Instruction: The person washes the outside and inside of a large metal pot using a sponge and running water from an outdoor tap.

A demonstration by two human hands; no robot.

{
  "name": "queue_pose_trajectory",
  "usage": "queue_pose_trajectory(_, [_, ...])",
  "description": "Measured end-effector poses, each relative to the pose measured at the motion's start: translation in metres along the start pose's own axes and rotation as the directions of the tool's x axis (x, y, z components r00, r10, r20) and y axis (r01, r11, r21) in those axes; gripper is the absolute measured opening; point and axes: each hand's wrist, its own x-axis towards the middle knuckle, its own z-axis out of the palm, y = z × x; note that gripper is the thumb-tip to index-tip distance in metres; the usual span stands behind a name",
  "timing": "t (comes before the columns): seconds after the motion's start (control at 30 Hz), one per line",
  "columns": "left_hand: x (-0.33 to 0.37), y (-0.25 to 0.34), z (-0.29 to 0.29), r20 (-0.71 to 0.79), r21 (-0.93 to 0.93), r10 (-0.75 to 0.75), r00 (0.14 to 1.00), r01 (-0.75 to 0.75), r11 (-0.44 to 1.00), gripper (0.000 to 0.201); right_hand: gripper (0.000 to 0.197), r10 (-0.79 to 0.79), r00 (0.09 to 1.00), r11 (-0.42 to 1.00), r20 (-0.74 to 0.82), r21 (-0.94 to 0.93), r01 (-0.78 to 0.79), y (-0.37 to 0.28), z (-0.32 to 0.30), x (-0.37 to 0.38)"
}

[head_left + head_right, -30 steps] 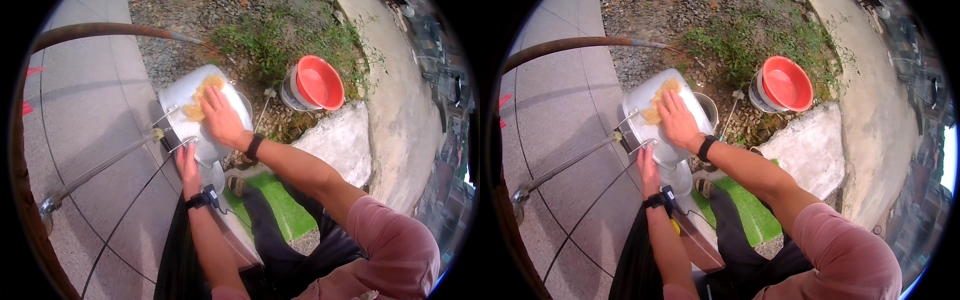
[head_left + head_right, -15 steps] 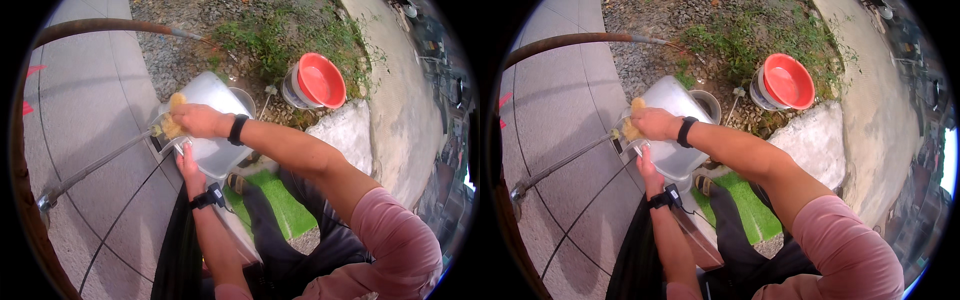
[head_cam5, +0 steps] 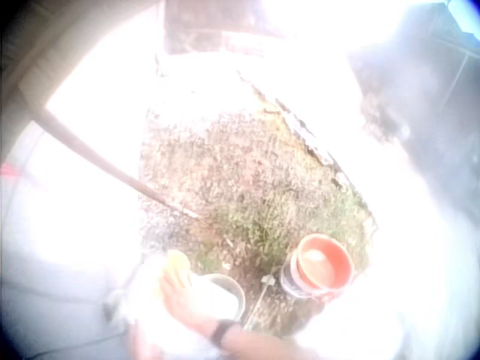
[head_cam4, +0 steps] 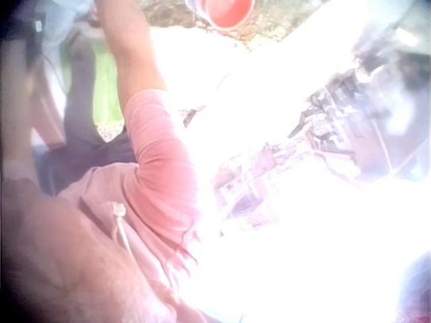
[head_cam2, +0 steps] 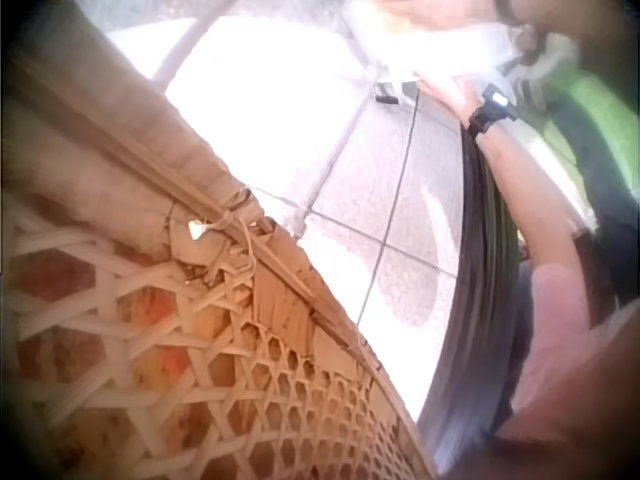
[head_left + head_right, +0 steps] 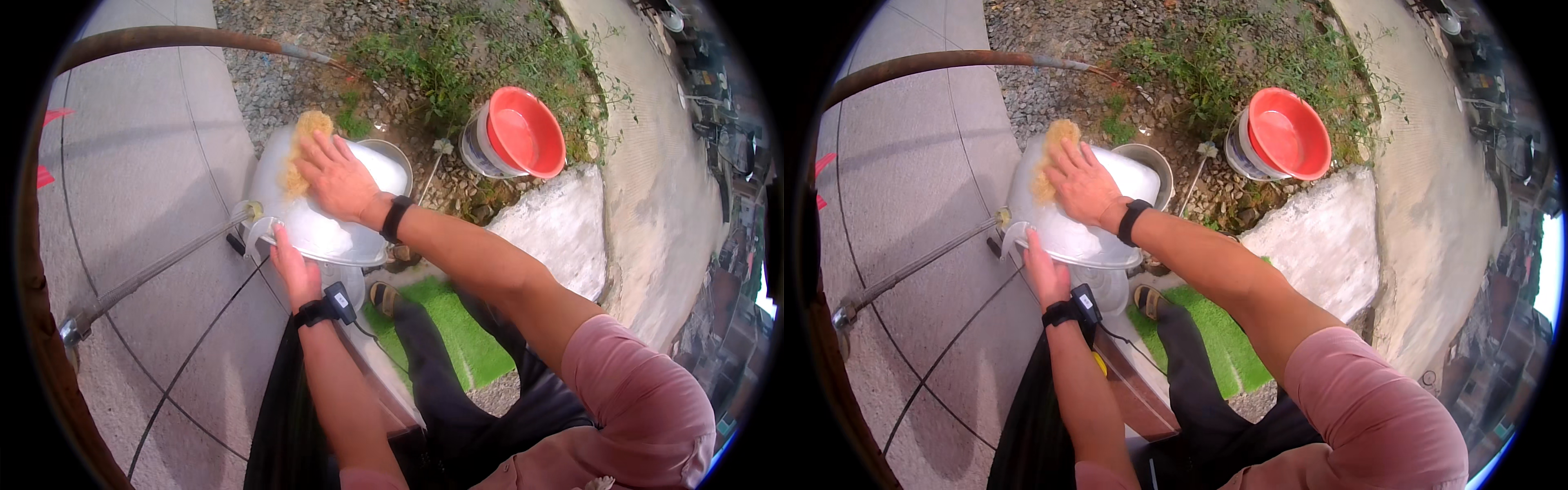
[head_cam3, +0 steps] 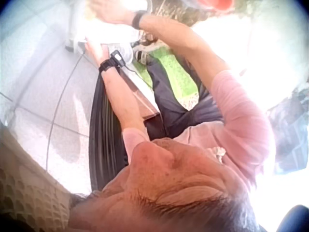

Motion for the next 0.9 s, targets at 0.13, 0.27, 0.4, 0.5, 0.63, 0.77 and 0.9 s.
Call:
queue_pose_trajectory(0.13, [0.016, 0.011, 0.008, 0.111, -0.107, 0.056, 0.992, -0.044, 0.993, 0.046, 0.044, -0.005, 0.994, 0.996, 0.105, 0.089, -0.004, 0.006, 0.008, 0.027])
queue_pose_trajectory(0.27, [0.026, 0.014, -0.015, 0.039, -0.042, -0.004, 0.999, 0.005, 0.999, 0.045, 0.044, -0.523, 0.843, 0.852, 0.13, 0.107, 0.512, -0.009, 0.008, -0.063])
queue_pose_trajectory(0.4, [0.024, 0.007, -0.028, 0.093, -0.01, -0.001, 0.996, 0.002, 1.0, 0.047, 0.039, -0.596, 0.791, 0.791, 0.134, 0.265, 0.551, 0.0, 0.008, -0.068])
queue_pose_trajectory(0.5, [0.002, 0.013, -0.007, 0.095, -0.021, -0.107, 0.99, 0.109, 0.994, 0.048, 0.038, -0.28, 0.959, 0.956, 0.042, 0.102, 0.275, -0.019, 0.014, -0.02])
queue_pose_trajectory(0.63, [0.007, 0.003, -0.007, 0.249, -0.16, -0.029, 0.968, 0.07, 0.985, 0.056, 0.044, -0.241, 0.967, 0.967, 0.082, 0.106, 0.232, -0.028, 0.014, -0.022])
queue_pose_trajectory(0.77, [-0.014, 0.001, -0.001, 0.058, -0.049, -0.152, 0.987, 0.155, 0.987, 0.064, 0.037, -0.542, 0.834, 0.831, 0.104, 0.215, 0.513, -0.003, 0.002, -0.082])
queue_pose_trajectory(0.9, [-0.011, -0.005, -0.018, 0.271, -0.02, -0.104, 0.957, 0.114, 0.993, 0.064, 0.031, -0.491, 0.833, 0.796, 0.256, 0.519, 0.31, -0.021, -0.013, -0.058])
